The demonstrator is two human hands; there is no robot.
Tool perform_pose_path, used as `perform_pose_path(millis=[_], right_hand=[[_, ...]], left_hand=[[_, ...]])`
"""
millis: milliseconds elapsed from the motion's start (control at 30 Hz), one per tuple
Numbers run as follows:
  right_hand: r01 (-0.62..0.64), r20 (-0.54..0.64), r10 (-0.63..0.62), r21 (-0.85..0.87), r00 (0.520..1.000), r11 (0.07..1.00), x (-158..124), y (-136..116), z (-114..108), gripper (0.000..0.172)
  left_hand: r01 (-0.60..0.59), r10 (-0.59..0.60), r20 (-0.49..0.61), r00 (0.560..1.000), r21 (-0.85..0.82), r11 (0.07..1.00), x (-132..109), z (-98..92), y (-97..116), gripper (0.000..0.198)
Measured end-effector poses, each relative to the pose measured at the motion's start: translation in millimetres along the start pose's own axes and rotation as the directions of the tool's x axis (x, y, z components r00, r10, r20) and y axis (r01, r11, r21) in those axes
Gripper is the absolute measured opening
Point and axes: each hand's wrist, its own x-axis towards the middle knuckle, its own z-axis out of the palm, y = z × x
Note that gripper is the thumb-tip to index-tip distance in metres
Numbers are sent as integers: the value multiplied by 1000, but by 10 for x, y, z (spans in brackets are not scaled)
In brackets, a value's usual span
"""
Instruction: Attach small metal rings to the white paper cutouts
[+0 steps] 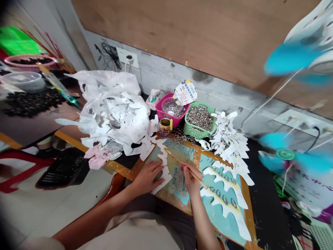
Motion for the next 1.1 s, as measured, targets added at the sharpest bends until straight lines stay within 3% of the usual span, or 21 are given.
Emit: perform_pose_path(millis=[133,300,733,1100], right_hand=[[159,120,-133,-244,984,957,-113,-63,28,21],[286,209,-220,-379,953,880,-396,-59,54,25],[457,336,-340,-381,878,804,-971,-16,-127,37],[638,508,-450,-293,735,713,-1153,92,-241,52]], left_hand=[[-5,5,43,999,-8,1000,-19,14,-36,47],[-15,15,51,999,15,1000,-40,51,-49,46],[-2,3,-12,1000,93,996,-53,26,84,24],[30,-25,-46,999,101,994,-164,79,168,29]])
